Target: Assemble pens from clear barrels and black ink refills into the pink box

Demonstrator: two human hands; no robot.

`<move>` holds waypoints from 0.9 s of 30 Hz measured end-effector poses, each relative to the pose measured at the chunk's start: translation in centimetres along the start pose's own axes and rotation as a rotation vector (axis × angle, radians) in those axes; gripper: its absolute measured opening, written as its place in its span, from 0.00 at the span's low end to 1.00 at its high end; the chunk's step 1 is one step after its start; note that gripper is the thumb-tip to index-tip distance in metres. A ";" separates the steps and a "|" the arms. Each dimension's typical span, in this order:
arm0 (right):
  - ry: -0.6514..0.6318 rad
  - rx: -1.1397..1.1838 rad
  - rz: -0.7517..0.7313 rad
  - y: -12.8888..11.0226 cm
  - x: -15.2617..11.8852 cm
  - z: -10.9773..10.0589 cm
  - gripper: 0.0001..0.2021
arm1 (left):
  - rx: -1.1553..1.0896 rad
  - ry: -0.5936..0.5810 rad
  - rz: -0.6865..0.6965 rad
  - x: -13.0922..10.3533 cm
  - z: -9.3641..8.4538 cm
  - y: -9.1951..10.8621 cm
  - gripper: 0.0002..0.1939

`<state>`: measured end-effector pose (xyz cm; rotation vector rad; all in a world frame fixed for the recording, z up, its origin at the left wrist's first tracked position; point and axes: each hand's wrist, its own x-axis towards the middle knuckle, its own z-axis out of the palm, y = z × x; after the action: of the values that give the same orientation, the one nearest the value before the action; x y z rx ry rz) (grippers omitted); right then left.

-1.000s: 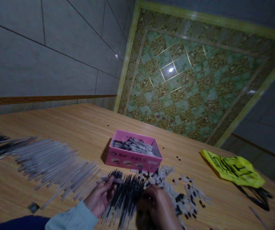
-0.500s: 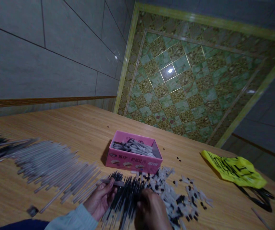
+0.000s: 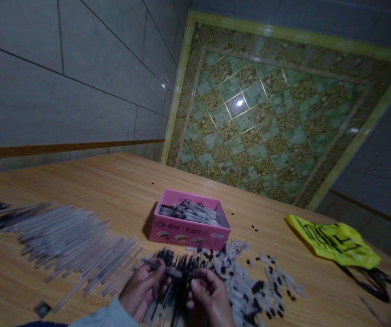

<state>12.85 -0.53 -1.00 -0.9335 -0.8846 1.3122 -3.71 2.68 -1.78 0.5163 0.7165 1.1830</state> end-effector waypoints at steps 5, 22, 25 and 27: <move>0.074 -0.120 -0.113 0.6 0.0 0.1 0.15 | 0.047 0.031 0.028 -0.3 0.5 0.0 0.21; 0.107 -0.609 -0.284 -0.7 -0.6 0.3 0.04 | 0.175 0.002 0.106 -0.7 0.9 -0.4 0.17; 0.100 -0.624 -0.290 -0.4 -0.4 0.1 0.05 | 0.211 -0.016 0.147 -0.7 0.9 -0.5 0.17; 0.097 -0.627 -0.292 -0.1 -0.3 -0.1 0.06 | 0.226 -0.020 0.164 -0.6 0.9 -0.4 0.17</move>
<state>12.97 -0.85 -1.00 -1.2762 -1.3346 0.7348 -2.92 1.94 -1.37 0.7868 0.8079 1.2537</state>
